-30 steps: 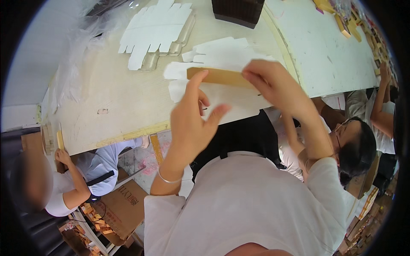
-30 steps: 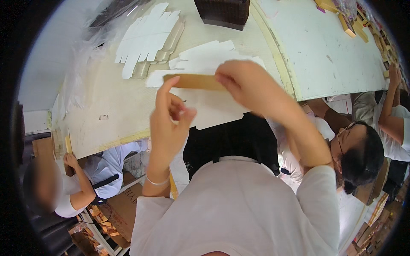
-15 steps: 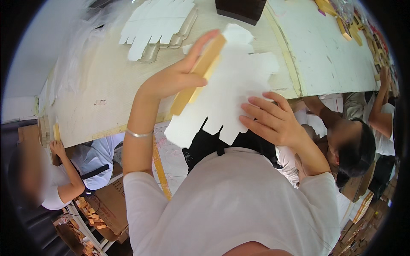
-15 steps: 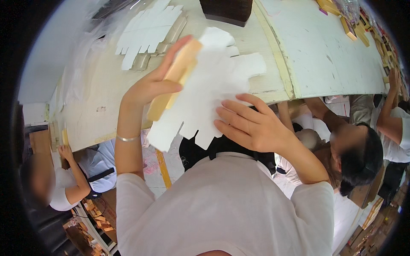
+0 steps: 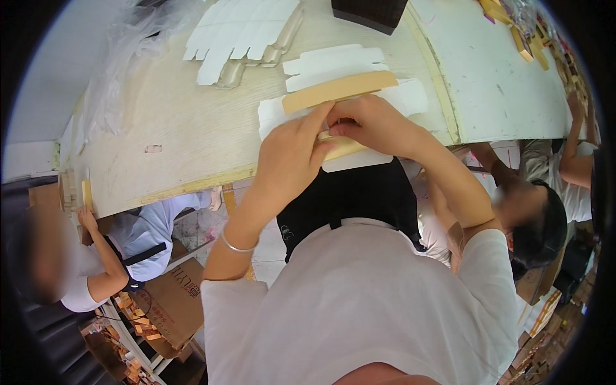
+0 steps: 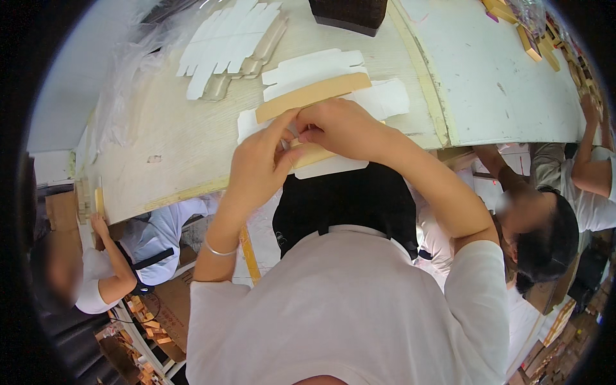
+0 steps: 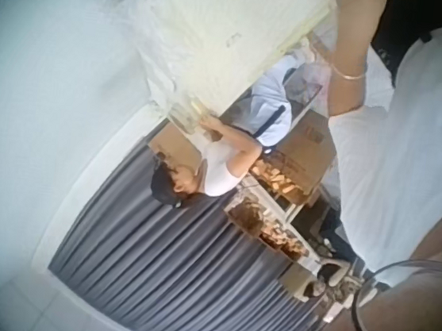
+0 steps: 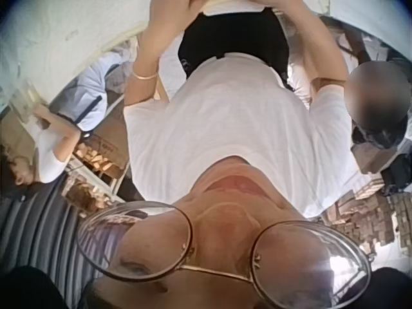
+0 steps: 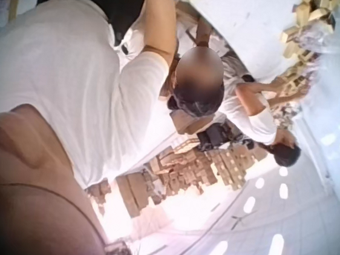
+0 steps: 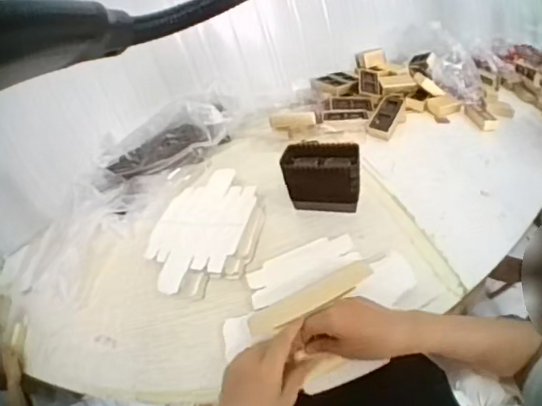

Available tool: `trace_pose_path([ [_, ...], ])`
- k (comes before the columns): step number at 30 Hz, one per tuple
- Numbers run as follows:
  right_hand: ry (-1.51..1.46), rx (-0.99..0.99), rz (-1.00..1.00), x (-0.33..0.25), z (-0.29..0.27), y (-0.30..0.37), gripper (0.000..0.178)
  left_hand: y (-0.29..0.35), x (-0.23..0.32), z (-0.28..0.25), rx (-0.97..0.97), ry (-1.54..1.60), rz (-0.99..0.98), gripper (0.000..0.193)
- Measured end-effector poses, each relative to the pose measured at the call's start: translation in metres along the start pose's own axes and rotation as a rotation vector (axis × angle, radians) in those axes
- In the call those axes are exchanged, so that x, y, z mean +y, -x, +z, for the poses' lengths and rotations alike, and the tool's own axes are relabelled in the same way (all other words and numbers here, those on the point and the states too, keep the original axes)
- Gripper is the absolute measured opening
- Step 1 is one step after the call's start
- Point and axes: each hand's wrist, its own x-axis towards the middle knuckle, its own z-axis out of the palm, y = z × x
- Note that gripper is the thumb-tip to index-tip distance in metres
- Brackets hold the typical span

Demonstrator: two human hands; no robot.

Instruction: The person folds flat cardboard pieces into rectangular box shapes and inserts black plastic trays into them. The process is repeated multiple times, with finished units placed on the table.

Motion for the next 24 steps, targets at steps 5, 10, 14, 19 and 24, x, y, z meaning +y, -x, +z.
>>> trace_pose_path([
  [5,0.356,0.315,-0.441,-0.009,-0.014,0.034,0.025,0.004,-0.004,0.011,0.068,0.439,-0.198,0.036],
  [10,0.669,0.325,-0.470,-0.002,-0.012,0.057,0.031,-0.008,-0.019,-0.004,-0.124,0.747,-0.326,0.032],
  [14,0.709,0.262,-0.436,0.004,-0.007,0.060,0.042,-0.009,-0.014,-0.009,-0.053,0.329,-0.159,0.024],
  [19,0.477,0.120,-0.320,0.004,-0.013,0.051,0.035,0.006,0.007,-0.005,0.144,-0.224,0.199,0.022],
  [24,0.300,-0.086,-0.119,0.010,-0.027,0.017,0.020,-0.005,-0.012,0.018,0.162,-0.327,0.156,0.016],
])
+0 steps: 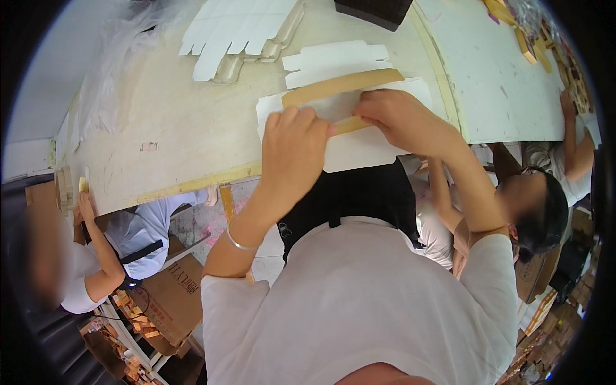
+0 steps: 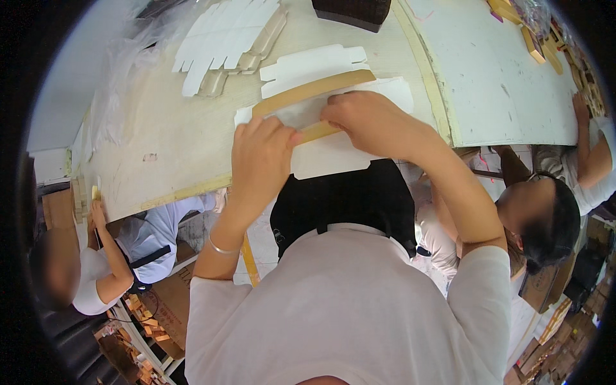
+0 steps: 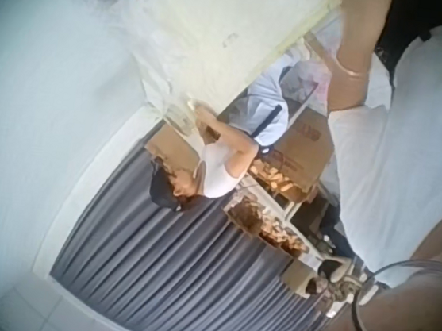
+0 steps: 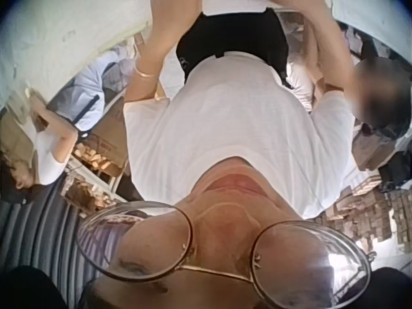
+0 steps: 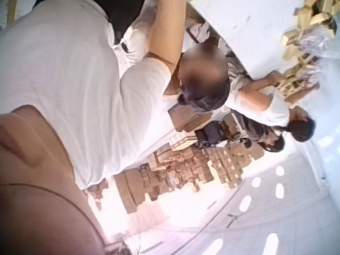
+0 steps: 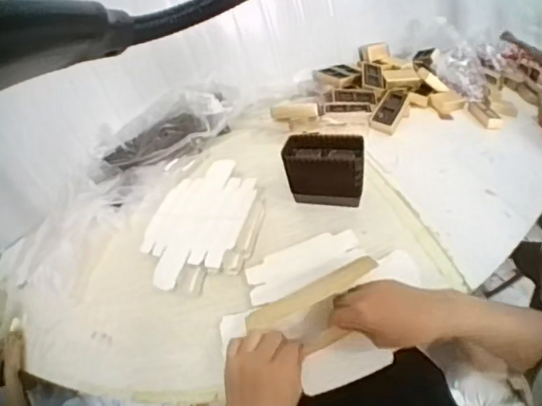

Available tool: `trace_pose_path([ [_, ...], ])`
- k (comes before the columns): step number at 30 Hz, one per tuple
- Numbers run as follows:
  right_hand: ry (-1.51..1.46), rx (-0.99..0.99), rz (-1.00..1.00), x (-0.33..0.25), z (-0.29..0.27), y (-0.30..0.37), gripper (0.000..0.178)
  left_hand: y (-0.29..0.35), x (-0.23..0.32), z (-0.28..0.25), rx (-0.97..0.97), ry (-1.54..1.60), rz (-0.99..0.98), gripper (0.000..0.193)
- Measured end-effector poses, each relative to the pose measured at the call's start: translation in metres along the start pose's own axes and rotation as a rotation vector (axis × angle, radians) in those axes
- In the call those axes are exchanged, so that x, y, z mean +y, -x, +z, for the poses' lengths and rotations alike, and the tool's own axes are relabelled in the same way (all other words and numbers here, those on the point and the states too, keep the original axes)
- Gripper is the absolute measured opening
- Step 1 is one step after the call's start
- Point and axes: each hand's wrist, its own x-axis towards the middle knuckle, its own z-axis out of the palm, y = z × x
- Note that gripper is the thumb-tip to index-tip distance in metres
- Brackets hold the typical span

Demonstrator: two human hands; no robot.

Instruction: The person folds flat cardboard pieces into rectangular box shapes and inserts black plastic trays into them. The process is repeated multiple times, with finished units placed on the table.

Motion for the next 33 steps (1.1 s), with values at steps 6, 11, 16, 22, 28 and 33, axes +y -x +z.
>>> trace_pose_path([
  [6,0.463,0.007,-0.172,-0.016,-0.008,-0.002,0.012,-0.027,-0.008,-0.041,0.170,0.041,0.054,0.025],
  [11,0.578,0.056,-0.057,-0.048,0.006,0.008,0.022,-0.042,-0.067,-0.024,-0.253,0.502,-0.170,0.039],
  [16,0.336,0.175,0.101,-0.062,0.041,0.023,0.029,-0.040,-0.037,-0.032,-0.363,0.634,-0.165,0.053],
  [22,-0.023,0.320,-0.157,-0.036,0.031,0.026,0.022,-0.027,-0.009,-0.027,-0.305,0.633,0.032,0.038],
  [28,-0.283,0.267,-0.025,-0.011,0.017,0.036,0.020,-0.021,-0.006,-0.029,-0.577,0.813,-0.045,0.035],
  [33,-0.422,0.111,0.192,-0.022,0.003,0.030,0.024,-0.023,-0.005,-0.017,-0.573,0.872,-0.174,0.035],
])
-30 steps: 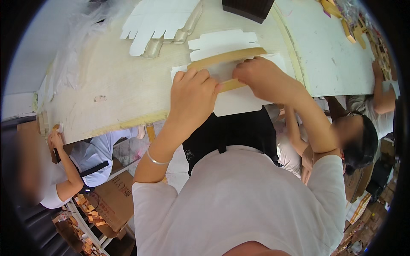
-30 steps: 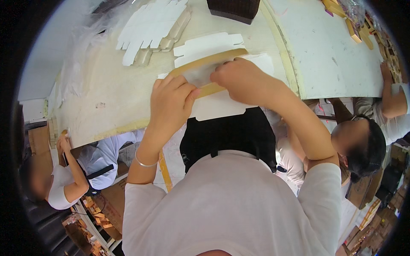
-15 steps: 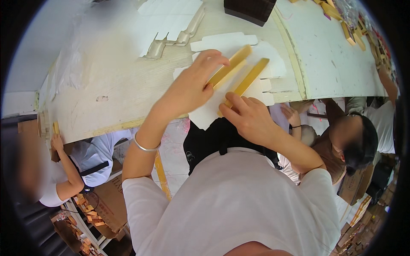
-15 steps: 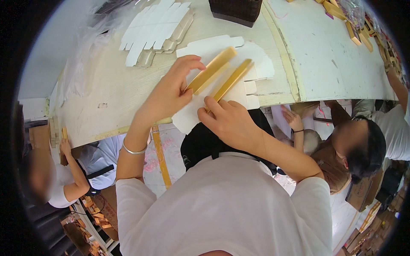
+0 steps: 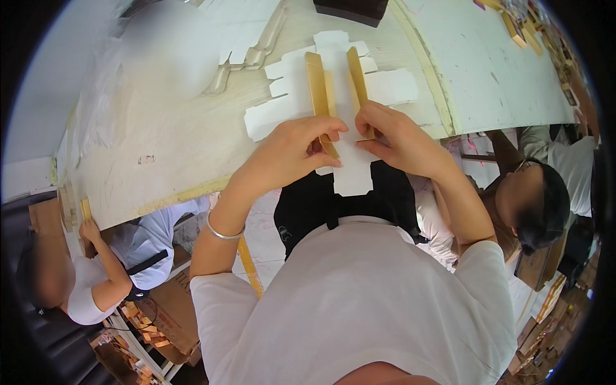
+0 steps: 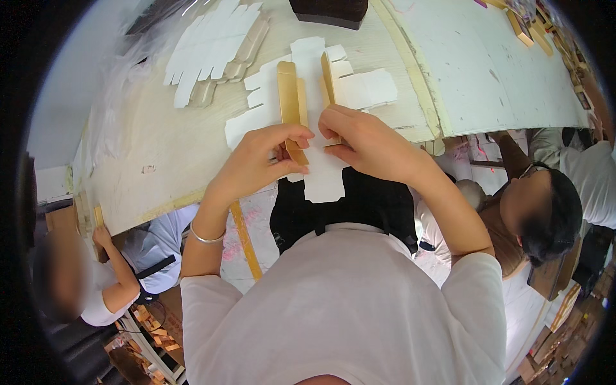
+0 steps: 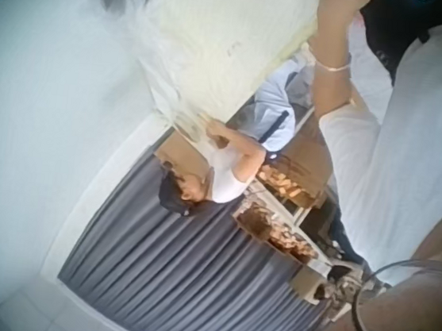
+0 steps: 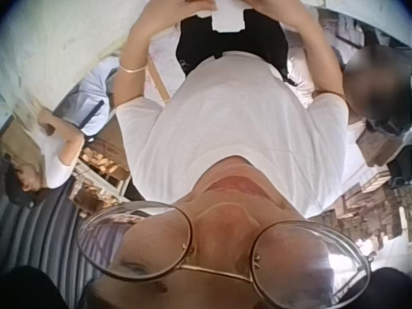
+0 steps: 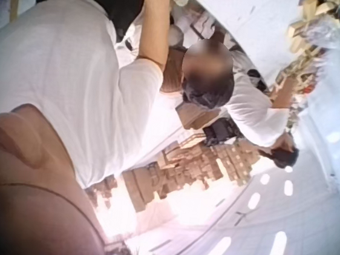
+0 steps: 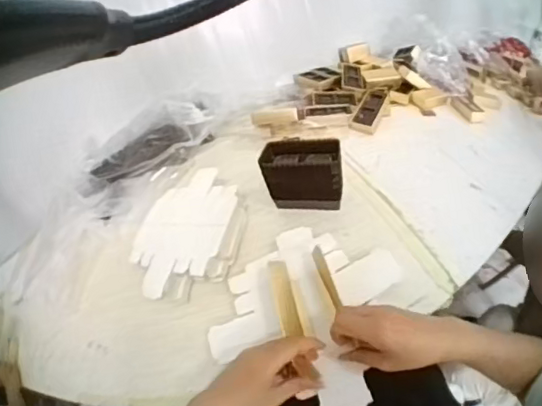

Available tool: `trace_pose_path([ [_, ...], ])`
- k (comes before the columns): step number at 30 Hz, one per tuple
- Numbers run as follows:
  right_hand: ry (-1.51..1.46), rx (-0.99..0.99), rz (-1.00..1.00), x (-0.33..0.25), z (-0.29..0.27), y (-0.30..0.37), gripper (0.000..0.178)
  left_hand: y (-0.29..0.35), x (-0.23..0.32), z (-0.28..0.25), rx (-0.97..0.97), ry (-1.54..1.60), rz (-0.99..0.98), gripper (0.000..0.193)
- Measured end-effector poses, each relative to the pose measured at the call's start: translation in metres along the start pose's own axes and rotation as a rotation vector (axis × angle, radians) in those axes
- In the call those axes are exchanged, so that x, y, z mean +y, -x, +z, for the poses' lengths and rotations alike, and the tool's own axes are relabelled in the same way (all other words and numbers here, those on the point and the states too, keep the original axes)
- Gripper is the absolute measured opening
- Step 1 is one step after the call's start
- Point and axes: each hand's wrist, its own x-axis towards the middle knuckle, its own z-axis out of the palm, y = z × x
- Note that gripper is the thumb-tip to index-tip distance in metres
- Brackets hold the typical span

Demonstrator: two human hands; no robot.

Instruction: The person folds flat cardboard pieces into rectangular box shapes and inserts black plastic trays into them. The process is repeated multiple times, with finished units placed on the table.

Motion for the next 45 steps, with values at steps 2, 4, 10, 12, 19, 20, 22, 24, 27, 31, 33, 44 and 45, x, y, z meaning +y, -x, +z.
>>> trace_pose_path([
  [2,0.036,-0.014,-0.010,-0.002,0.000,-0.002,0.026,-0.005,0.001,0.011,0.112,-0.266,0.130,0.031],
  [4,0.010,0.007,0.016,-0.006,0.003,-0.004,0.024,-0.011,-0.001,0.020,0.217,-0.413,0.246,0.027],
  [10,-0.066,-0.047,-0.029,-0.010,0.007,0.015,0.033,-0.003,-0.003,0.030,0.316,-0.481,0.342,0.016],
  [12,0.178,-0.058,-0.150,-0.016,0.011,0.033,0.049,0.011,0.003,0.036,0.302,-0.411,0.277,0.014],
  [19,0.555,0.254,-0.467,0.007,0.036,0.043,0.048,0.013,0.003,0.035,0.248,-0.089,0.059,0.018],
  [20,0.463,0.281,-0.459,0.011,0.035,0.040,0.043,0.013,0.006,0.030,0.206,-0.062,0.054,0.020],
  [22,0.279,0.345,-0.440,0.013,0.033,0.033,0.033,0.013,0.006,0.024,0.138,0.127,0.055,0.024],
  [24,0.102,0.338,-0.339,0.014,0.034,0.027,0.029,0.012,0.003,0.022,0.117,0.318,0.056,0.027],
  [27,-0.222,0.392,-0.121,0.001,0.039,0.022,0.022,0.015,0.001,0.030,0.158,0.126,0.030,0.032],
  [31,-0.190,0.468,-0.096,-0.002,0.047,0.021,0.023,0.014,-0.009,0.046,0.391,0.179,0.194,0.030],
  [33,0.133,0.489,-0.212,-0.001,0.049,0.023,0.025,0.014,-0.005,0.045,0.401,0.303,0.143,0.027],
  [44,0.562,0.181,-0.226,-0.005,0.039,0.014,0.016,0.016,-0.011,0.060,0.524,-0.358,0.261,0.015],
  [45,0.501,0.144,-0.210,-0.005,0.036,0.013,0.016,0.015,-0.006,0.056,0.508,-0.356,0.241,0.014],
])
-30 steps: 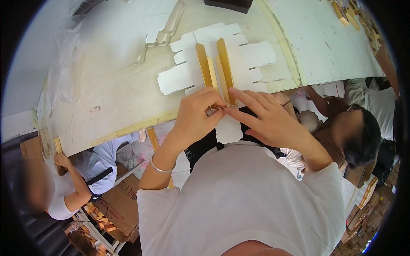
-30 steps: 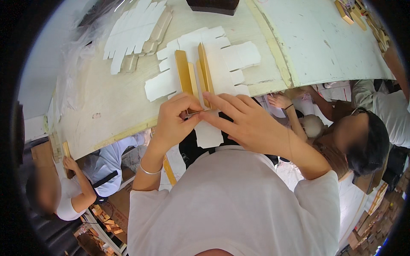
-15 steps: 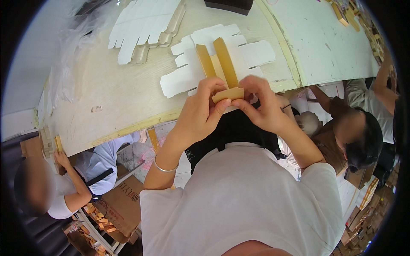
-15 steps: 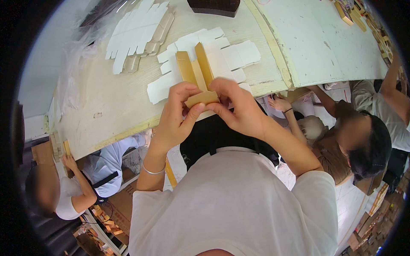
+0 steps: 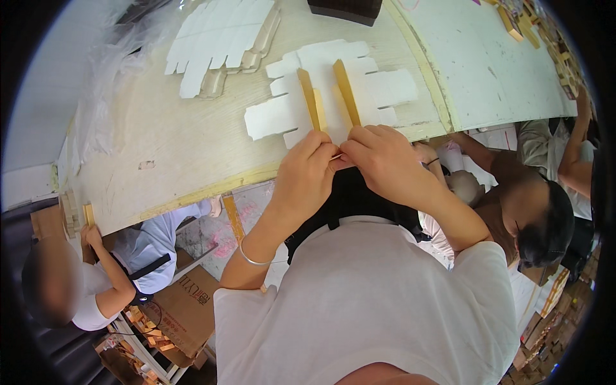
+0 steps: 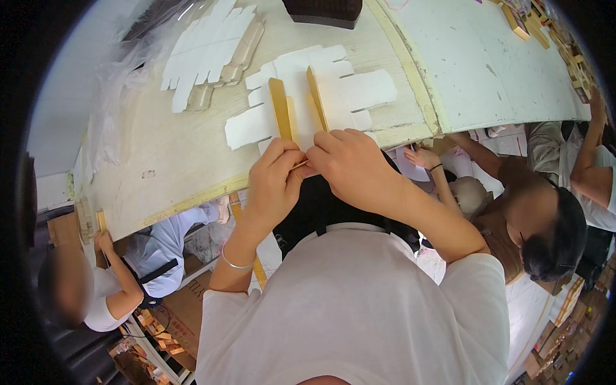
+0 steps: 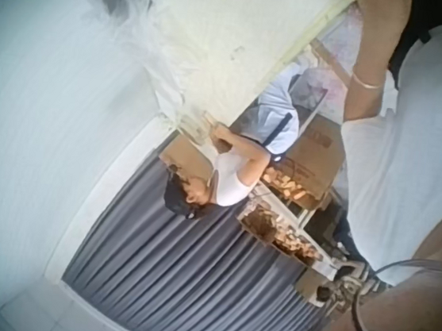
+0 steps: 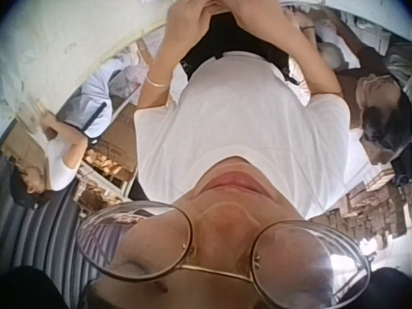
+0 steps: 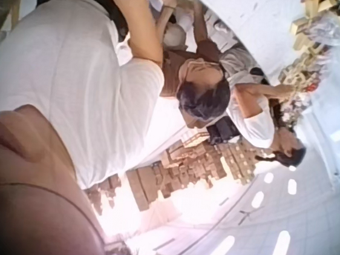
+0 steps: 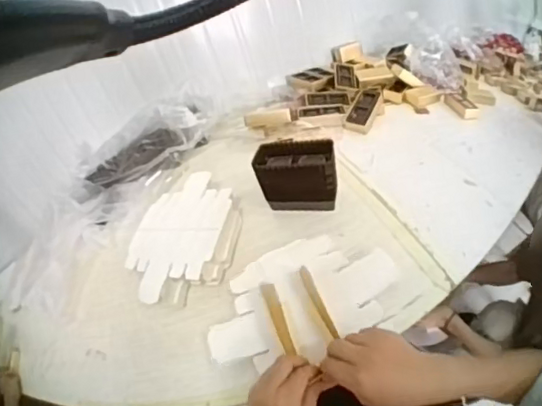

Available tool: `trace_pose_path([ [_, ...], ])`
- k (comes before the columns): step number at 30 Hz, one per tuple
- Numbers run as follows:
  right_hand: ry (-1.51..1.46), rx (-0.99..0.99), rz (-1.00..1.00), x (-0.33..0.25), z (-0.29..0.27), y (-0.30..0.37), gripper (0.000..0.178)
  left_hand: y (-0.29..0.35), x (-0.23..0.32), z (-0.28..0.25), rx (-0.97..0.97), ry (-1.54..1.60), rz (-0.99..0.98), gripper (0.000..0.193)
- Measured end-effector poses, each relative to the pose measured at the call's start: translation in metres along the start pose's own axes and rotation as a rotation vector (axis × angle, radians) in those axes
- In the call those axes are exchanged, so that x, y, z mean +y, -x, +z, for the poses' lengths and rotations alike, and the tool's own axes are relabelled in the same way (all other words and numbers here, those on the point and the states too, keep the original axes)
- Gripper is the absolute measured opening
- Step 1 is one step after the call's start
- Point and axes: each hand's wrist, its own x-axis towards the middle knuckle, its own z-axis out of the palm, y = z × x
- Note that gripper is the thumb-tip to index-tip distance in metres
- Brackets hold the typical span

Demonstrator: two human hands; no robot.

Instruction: The person folds flat cardboard pieces into rectangular box shapes and inserts black plastic trays into them. The process is repeated multiple times, with finished units placed on the table.

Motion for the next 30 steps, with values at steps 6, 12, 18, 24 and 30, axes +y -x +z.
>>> trace_pose_path([
  [6,-0.157,-0.062,-0.113,0.011,-0.016,-0.001,0.016,-0.005,0.000,-0.018,-0.159,0.039,-0.097,0.014],
  [12,-0.202,-0.148,-0.113,0.013,-0.020,0.001,0.034,-0.013,0.018,-0.029,-0.221,-0.233,0.011,0.027],
  [18,-0.011,0.157,-0.010,0.047,-0.059,-0.005,0.049,-0.026,0.012,-0.050,-0.291,-0.256,0.250,0.022],
  [24,-0.125,0.241,0.146,0.057,-0.022,0.000,0.033,-0.042,0.008,-0.052,-0.241,-0.548,0.215,0.038],
  [30,-0.182,-0.034,0.167,0.021,-0.041,-0.008,0.043,-0.022,-0.004,-0.018,-0.195,-0.216,0.150,0.036],
])
